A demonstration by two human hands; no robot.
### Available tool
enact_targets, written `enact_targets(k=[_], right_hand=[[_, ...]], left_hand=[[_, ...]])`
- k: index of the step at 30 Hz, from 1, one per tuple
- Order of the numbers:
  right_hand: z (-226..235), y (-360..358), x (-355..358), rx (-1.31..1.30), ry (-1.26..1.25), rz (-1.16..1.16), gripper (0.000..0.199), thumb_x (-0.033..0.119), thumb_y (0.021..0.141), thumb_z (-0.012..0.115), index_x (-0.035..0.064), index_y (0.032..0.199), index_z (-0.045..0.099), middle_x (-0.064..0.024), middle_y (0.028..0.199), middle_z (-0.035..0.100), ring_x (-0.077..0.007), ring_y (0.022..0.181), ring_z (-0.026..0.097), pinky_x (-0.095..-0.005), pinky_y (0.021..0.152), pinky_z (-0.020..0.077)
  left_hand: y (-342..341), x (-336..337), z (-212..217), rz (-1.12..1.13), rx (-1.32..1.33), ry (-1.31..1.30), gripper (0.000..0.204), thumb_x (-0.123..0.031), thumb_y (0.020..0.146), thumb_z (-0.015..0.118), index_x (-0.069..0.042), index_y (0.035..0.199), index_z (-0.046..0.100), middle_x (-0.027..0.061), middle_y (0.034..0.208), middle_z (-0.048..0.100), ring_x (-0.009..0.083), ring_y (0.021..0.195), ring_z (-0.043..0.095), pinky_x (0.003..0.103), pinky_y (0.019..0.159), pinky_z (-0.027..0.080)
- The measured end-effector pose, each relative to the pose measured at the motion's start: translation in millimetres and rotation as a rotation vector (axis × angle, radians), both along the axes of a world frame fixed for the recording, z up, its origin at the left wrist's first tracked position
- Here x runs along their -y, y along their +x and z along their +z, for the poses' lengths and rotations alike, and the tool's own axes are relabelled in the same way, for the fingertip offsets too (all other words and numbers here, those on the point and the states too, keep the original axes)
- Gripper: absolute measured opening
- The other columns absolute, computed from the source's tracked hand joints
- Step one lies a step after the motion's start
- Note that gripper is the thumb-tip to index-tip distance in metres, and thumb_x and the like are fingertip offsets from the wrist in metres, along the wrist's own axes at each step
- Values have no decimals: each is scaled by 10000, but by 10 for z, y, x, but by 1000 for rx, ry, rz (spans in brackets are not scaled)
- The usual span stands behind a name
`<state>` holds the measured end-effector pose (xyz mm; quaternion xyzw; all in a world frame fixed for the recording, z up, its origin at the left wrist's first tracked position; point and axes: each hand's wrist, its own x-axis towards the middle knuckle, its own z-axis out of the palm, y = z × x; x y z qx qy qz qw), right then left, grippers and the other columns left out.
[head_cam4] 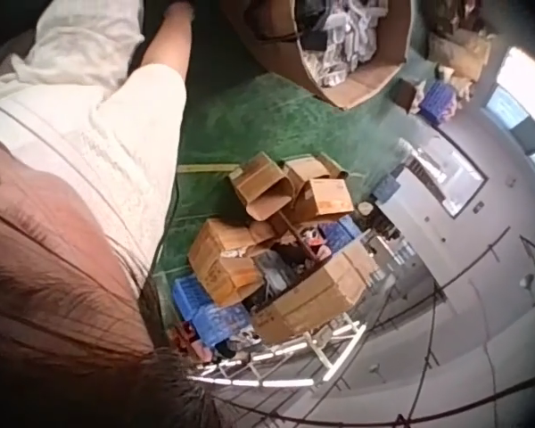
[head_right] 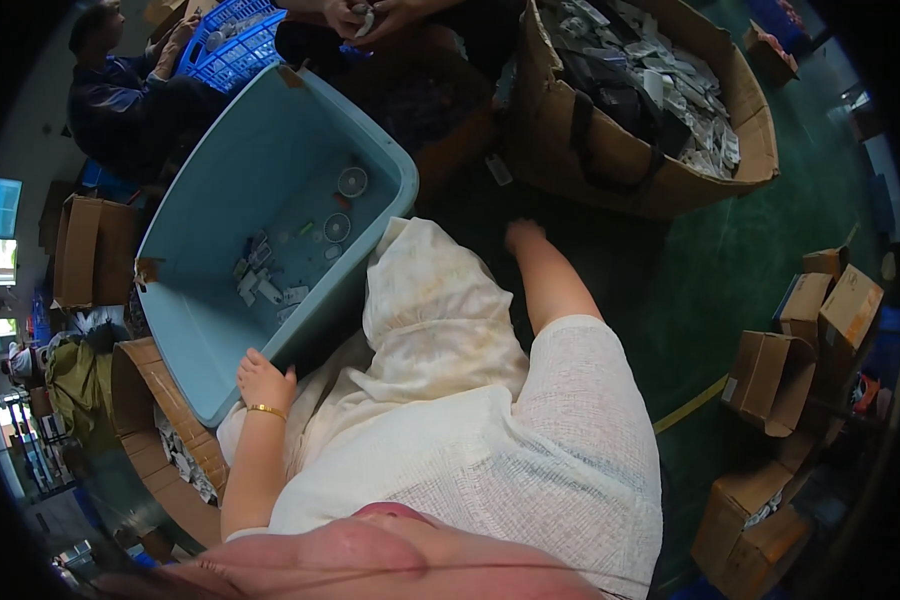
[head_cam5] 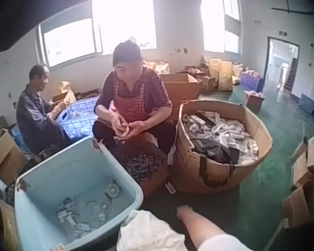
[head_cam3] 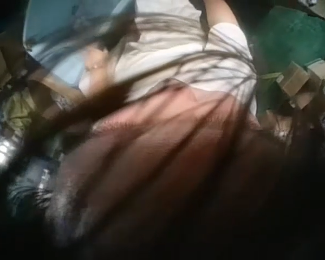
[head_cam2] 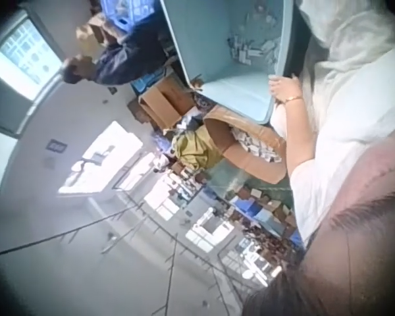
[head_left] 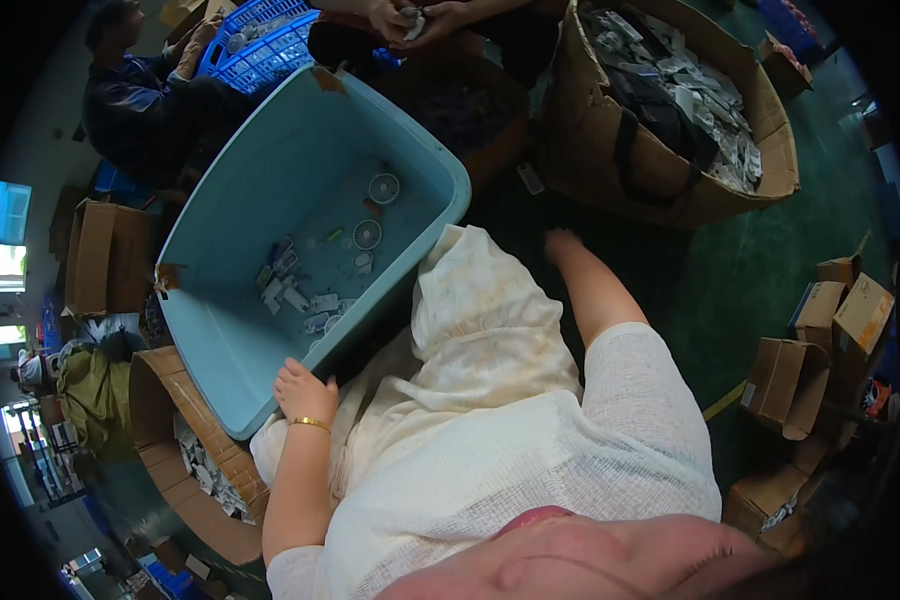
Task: The person sorts small electronic components by hand, placing them into various plastic bins and cardboard boxes.
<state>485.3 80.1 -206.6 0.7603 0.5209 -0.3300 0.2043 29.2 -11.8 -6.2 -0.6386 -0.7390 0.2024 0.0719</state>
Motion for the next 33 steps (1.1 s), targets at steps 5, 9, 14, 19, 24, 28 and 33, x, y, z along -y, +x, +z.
enact_targets(k=[5,9,14,19,24,28,33], right_hand=[[-247,213,-462,77,110,43,346,170,845,474,108,1182,521,-147,1236,487,-296,1103,505,-406,903,435],[-366,308,-858,8,-8,-103,370,183,879,424,82,1233,460,-153,1263,459,-282,1108,503,-406,907,431],[-453,225,-1093,-24,79,-296,382,189,899,373,51,1251,425,-163,1280,438,-285,1125,485,-414,925,413],[-646,334,-1307,113,53,-44,418,216,894,353,37,1268,400,-187,1302,404,-293,1184,419,-416,970,360],[-1383,721,-1298,76,156,-224,409,217,889,351,37,1249,428,-187,1274,434,-304,1148,452,-421,953,374],[-1434,444,-1222,83,269,-245,367,193,885,361,42,1199,475,-198,1219,474,-296,1117,480,-413,935,391],[-1083,33,-869,6,408,-219,310,149,873,371,17,1117,511,-204,1160,506,-304,1042,533,-407,875,437]], left_hand=[[-66,17,-46,-37,-11,-49,827,-399,660,690,90,1202,302,188,1085,453,321,995,454,387,899,360],[-107,48,-24,-35,23,-115,875,-362,639,711,109,1226,264,226,1165,403,349,1061,407,419,947,323],[-131,75,47,-40,85,-179,921,-350,637,717,125,1246,214,264,1211,361,384,1090,373,454,965,290],[-174,101,43,-98,102,-158,942,-350,633,719,138,1244,193,278,1215,344,394,1081,368,471,968,276],[-88,26,20,-86,131,-176,938,-338,634,722,138,1244,192,280,1218,336,398,1090,360,478,973,266],[-101,77,37,-80,113,-149,936,-331,632,724,137,1244,192,276,1215,337,395,1092,357,473,976,267],[-87,81,53,-27,101,-152,944,-336,627,729,133,1246,193,269,1218,338,389,1110,349,458,981,271]])
